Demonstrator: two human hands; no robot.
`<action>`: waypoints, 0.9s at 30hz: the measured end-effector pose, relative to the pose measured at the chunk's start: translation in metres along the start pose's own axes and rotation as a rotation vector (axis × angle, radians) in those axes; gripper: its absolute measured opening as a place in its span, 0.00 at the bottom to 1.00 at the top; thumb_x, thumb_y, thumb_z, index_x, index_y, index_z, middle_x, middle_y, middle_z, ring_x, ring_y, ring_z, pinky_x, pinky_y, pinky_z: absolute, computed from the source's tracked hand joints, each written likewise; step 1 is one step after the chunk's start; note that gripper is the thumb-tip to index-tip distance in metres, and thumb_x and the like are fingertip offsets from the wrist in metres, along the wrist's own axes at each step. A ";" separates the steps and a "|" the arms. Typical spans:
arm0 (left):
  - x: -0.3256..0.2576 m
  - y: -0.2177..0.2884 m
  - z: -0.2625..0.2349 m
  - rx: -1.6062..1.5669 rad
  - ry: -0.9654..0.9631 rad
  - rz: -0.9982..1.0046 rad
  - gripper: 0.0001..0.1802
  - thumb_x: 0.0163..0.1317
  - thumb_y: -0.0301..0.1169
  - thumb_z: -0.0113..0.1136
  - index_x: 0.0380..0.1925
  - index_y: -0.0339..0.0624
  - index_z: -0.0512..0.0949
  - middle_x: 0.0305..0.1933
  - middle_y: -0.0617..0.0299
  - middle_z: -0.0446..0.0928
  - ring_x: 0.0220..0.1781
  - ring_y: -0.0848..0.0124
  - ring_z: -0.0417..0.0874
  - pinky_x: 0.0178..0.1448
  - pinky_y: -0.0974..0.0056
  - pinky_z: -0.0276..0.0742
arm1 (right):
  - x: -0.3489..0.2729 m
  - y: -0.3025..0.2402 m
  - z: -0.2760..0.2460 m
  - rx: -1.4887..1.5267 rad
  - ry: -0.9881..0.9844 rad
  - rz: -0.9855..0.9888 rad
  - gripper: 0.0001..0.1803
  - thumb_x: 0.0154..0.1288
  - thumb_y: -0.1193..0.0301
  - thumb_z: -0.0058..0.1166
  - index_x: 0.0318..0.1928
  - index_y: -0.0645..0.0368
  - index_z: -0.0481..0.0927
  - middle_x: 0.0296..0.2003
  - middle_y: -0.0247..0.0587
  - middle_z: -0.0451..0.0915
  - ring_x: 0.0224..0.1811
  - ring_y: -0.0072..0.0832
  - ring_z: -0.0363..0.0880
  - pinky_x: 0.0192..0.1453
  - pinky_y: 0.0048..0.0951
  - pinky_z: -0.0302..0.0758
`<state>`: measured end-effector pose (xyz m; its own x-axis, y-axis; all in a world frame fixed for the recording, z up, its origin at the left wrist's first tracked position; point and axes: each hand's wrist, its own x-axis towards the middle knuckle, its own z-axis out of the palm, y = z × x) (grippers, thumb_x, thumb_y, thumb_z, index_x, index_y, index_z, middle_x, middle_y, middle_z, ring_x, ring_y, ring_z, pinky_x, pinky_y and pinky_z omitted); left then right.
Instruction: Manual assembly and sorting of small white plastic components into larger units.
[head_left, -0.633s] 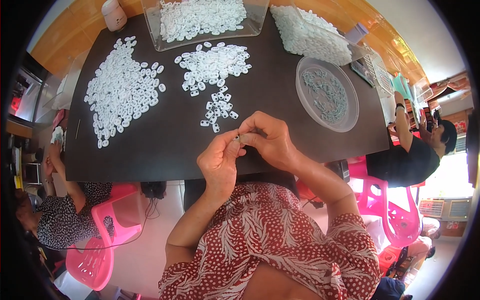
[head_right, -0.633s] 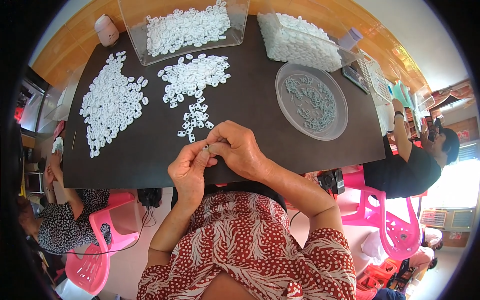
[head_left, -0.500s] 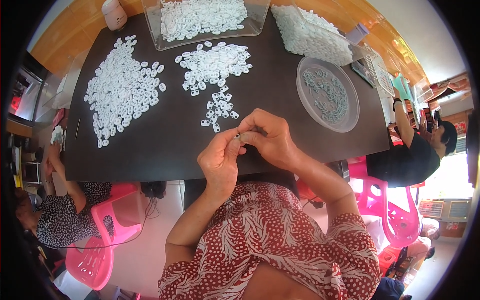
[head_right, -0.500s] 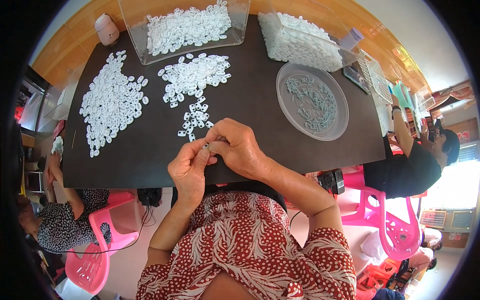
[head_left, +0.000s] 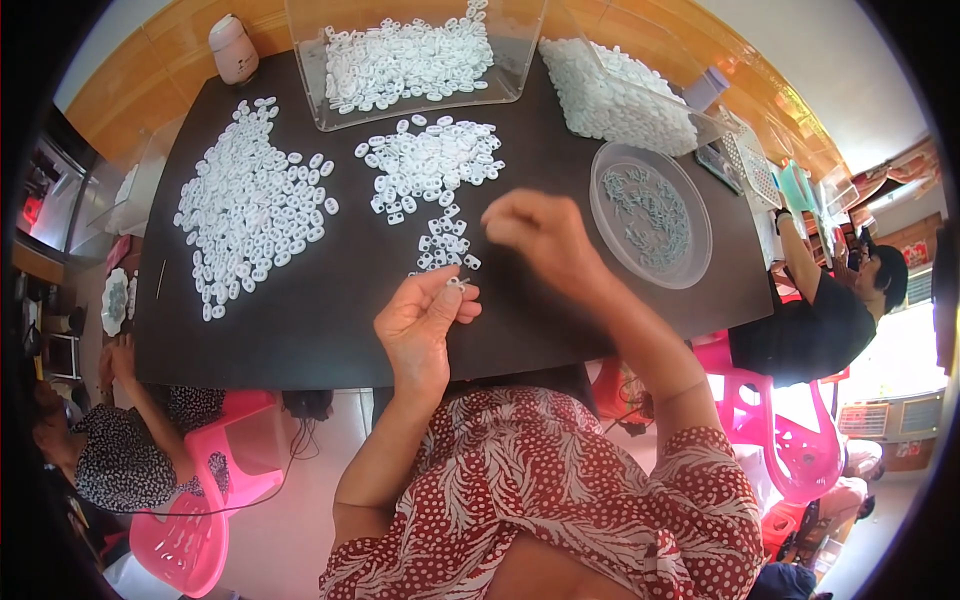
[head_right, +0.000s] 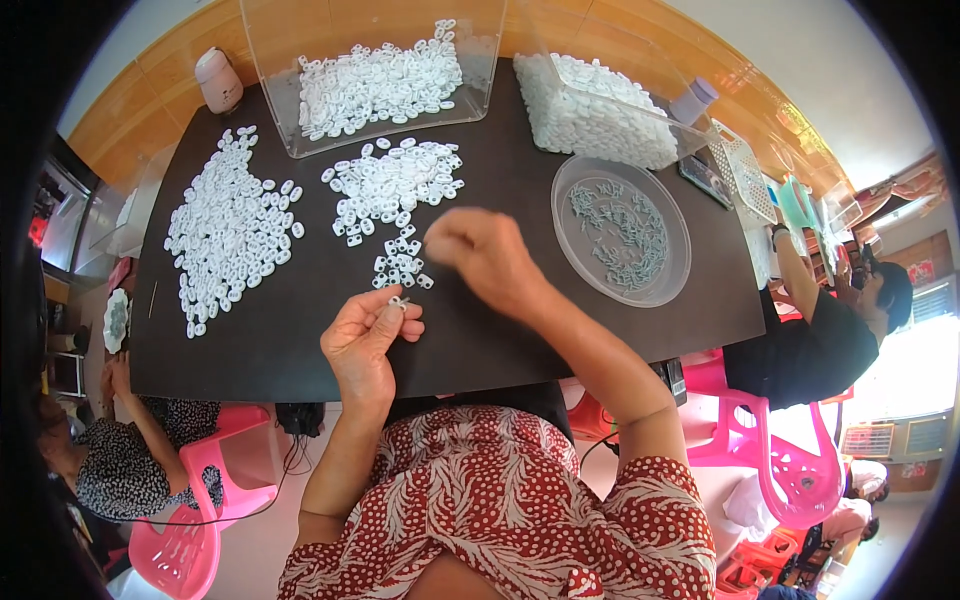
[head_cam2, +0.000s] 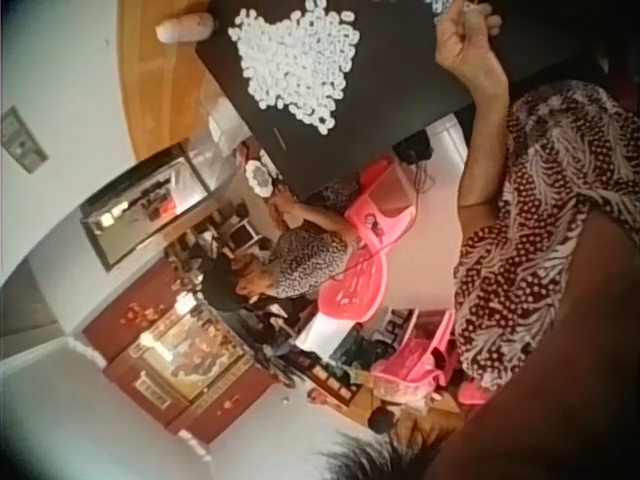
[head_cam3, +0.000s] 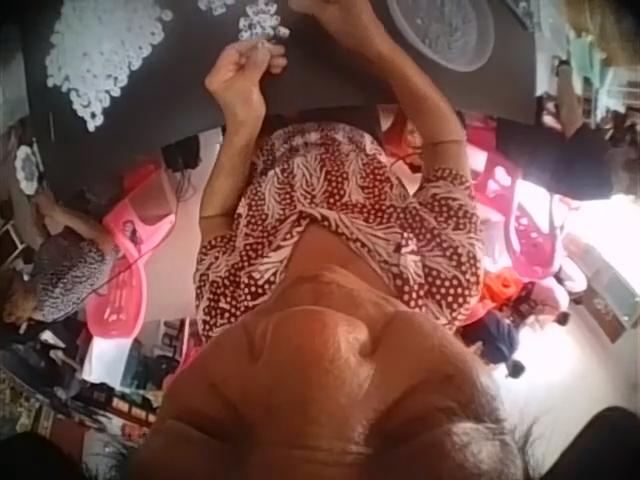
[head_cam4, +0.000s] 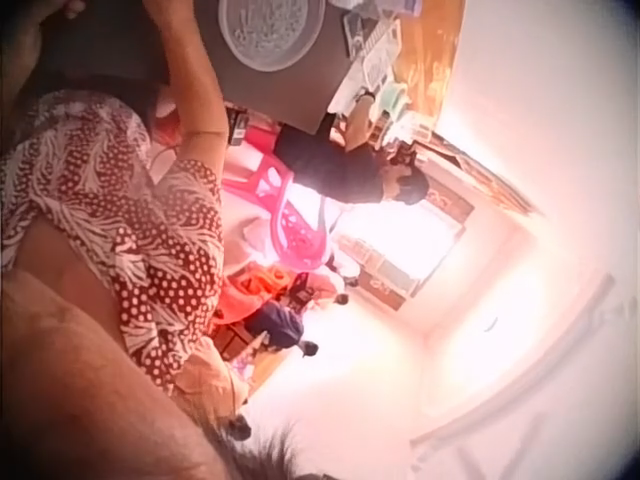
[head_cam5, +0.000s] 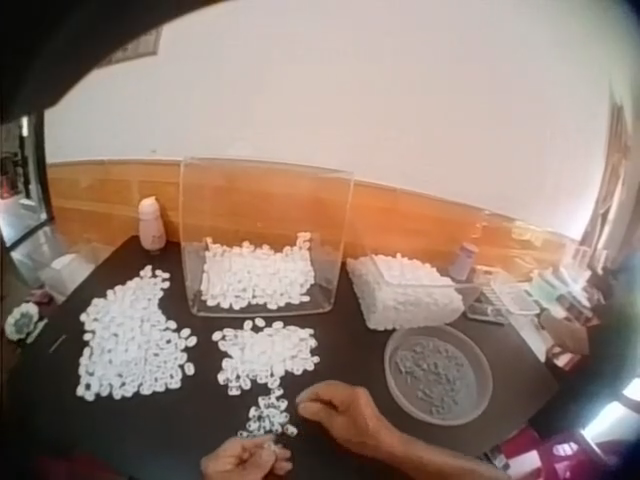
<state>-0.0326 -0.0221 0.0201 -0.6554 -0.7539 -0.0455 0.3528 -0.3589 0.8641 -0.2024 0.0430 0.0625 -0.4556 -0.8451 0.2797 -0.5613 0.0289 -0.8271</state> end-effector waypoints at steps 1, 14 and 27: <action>0.001 0.002 0.000 0.006 0.002 0.002 0.10 0.62 0.23 0.56 0.42 0.28 0.76 0.33 0.49 0.80 0.29 0.69 0.81 0.36 0.69 0.78 | 0.010 0.014 -0.003 -0.084 0.075 -0.007 0.05 0.55 0.75 0.55 0.33 0.62 0.80 0.29 0.44 0.79 0.34 0.36 0.78 0.39 0.32 0.73; 0.005 -0.003 -0.003 -0.056 -0.023 -0.045 0.10 0.61 0.21 0.56 0.42 0.28 0.76 0.33 0.49 0.80 0.28 0.68 0.81 0.36 0.68 0.78 | 0.033 0.072 0.004 -0.733 0.225 -0.238 0.08 0.46 0.74 0.62 0.30 0.56 0.80 0.25 0.40 0.74 0.33 0.39 0.73 0.36 0.38 0.69; 0.001 -0.003 -0.001 -0.049 -0.027 -0.058 0.10 0.60 0.20 0.56 0.42 0.28 0.76 0.33 0.50 0.80 0.28 0.69 0.81 0.35 0.69 0.77 | 0.024 0.065 0.002 -0.778 0.187 -0.159 0.08 0.48 0.70 0.62 0.27 0.61 0.78 0.26 0.45 0.75 0.33 0.42 0.72 0.34 0.41 0.70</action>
<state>-0.0336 -0.0227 0.0165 -0.6932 -0.7162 -0.0811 0.3451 -0.4286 0.8349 -0.2483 0.0237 0.0141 -0.3994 -0.7691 0.4989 -0.9168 0.3367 -0.2149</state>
